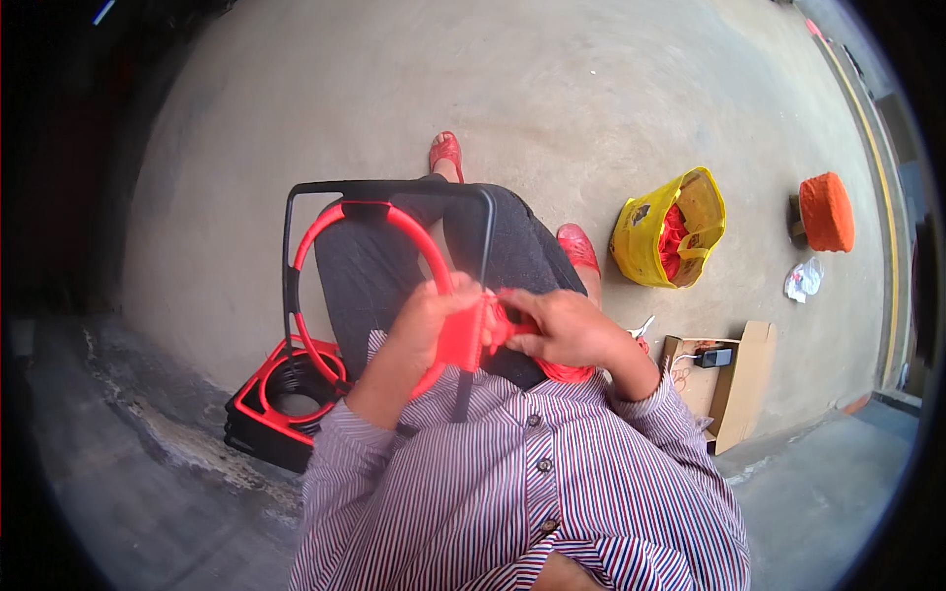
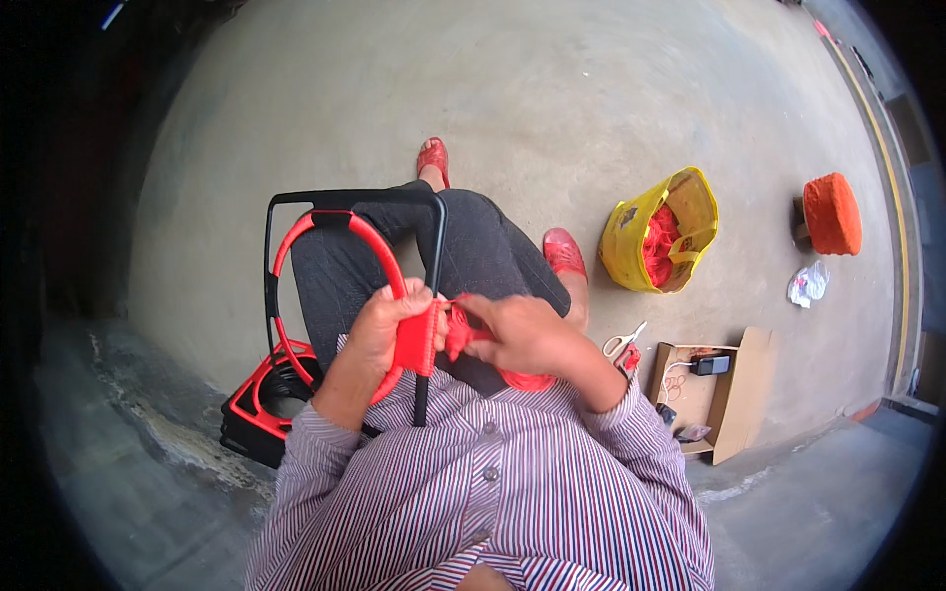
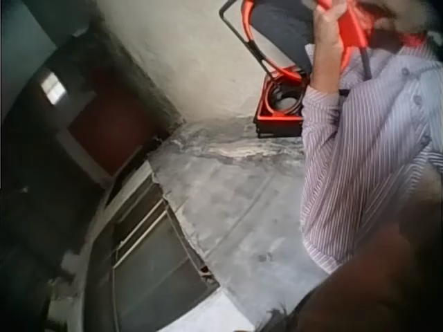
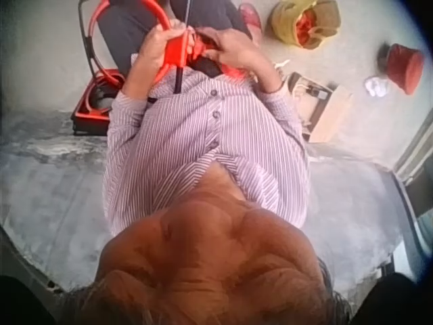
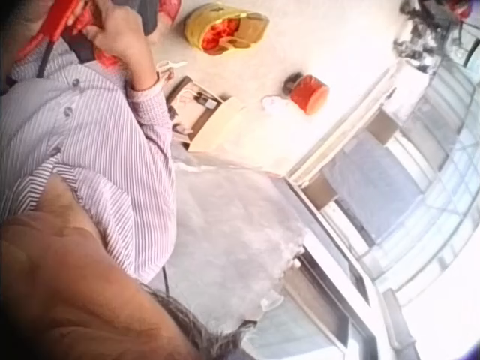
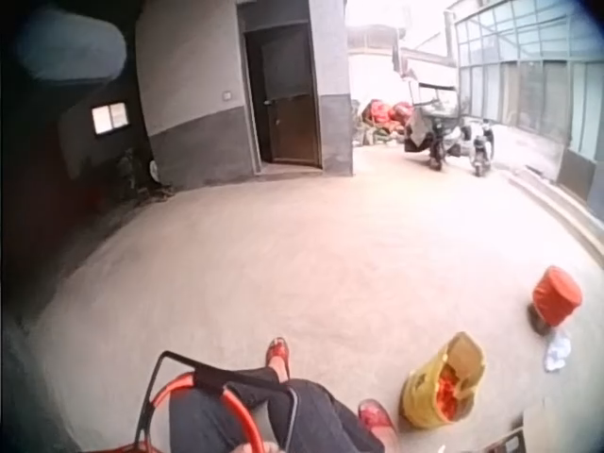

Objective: Wrapping and threading red cord or webbing around a metal furniture frame to create a seat or surface.

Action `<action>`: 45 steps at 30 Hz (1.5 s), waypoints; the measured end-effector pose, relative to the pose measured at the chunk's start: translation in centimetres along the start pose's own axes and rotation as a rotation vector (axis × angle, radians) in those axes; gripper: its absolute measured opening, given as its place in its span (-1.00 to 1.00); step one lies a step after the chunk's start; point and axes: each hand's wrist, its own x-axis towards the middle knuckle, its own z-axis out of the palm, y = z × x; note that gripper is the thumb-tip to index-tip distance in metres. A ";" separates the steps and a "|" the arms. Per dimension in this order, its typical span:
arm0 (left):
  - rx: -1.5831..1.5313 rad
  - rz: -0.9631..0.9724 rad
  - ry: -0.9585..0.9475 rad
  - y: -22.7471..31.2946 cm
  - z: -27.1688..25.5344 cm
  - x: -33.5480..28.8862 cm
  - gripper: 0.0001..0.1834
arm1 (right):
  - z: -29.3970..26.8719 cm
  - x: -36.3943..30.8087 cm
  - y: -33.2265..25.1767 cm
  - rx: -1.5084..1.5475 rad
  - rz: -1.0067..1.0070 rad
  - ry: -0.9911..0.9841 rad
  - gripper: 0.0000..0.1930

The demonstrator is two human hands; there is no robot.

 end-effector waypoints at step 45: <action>-0.061 0.096 -0.034 -1.4 -1.3 0.2 -0.86 | -3.7 -2.6 2.9 0.374 -0.128 0.293 -0.63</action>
